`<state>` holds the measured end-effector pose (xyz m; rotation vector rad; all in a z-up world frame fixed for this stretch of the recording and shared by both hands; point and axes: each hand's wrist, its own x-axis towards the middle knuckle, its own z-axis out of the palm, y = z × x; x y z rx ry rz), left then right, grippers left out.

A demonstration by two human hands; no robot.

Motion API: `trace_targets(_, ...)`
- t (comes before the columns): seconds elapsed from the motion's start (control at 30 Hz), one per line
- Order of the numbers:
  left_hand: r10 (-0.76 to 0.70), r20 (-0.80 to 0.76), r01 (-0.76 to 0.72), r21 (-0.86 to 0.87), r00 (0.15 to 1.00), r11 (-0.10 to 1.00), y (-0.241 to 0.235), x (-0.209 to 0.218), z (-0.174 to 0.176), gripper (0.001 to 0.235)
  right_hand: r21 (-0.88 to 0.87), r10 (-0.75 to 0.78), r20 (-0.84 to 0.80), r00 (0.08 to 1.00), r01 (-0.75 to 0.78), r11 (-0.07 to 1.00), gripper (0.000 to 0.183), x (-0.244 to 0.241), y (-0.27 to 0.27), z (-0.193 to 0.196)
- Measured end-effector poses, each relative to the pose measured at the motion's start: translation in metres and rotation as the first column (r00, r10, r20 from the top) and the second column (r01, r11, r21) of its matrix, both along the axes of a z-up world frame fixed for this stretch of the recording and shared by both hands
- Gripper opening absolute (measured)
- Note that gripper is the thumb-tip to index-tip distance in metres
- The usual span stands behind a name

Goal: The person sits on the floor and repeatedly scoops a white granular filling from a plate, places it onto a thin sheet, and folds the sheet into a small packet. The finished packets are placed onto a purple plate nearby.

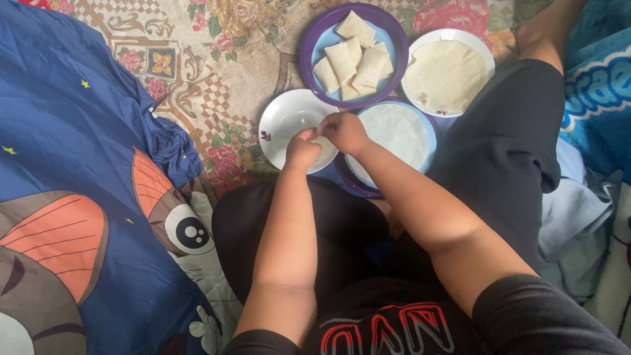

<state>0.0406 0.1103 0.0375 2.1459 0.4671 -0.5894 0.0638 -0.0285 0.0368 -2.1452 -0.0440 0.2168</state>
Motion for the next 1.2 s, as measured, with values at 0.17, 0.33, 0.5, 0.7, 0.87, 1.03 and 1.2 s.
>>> trace_targets(0.17,0.095,0.083,-0.091,-0.052,0.992,0.994,0.001,0.000,-0.011,0.044,0.152,0.015,-0.081,0.997,-0.003,0.988,0.013,0.000,0.000,0.022)
trace_targets(0.33,0.167,0.144,-0.156,-0.087,0.975,0.984,0.006,-0.007,-0.002,0.031,0.207,0.034,-0.091,0.995,-0.015,0.978,0.015,0.004,-0.001,0.023)
trace_targets(0.5,0.116,0.169,-0.137,0.115,0.979,0.984,0.012,-0.004,-0.021,0.027,0.292,0.047,-0.080,0.996,-0.022,0.956,0.016,0.011,0.001,0.018)
trace_targets(0.7,0.134,0.203,-0.148,0.053,0.970,0.988,0.011,-0.006,-0.013,0.032,0.291,0.051,-0.091,0.995,-0.022,0.956,0.016,-0.005,-0.010,0.066)
trace_targets(0.87,0.165,0.195,-0.075,-0.399,0.967,0.914,-0.025,-0.016,-0.012,0.040,0.276,-0.009,-0.096,0.995,0.036,0.961,0.016,-0.035,-0.043,0.098)
trace_targets(1.03,0.098,0.120,-0.012,-0.571,0.988,0.821,-0.073,-0.039,0.016,0.039,0.134,-0.106,-0.152,0.983,0.127,0.983,0.016,-0.074,-0.101,0.076)
trace_targets(1.2,-0.277,0.149,0.310,-0.299,0.949,0.903,-0.103,-0.051,-0.031,0.036,-0.079,-0.256,-0.245,0.935,0.244,0.967,0.019,-0.118,-0.143,0.032)
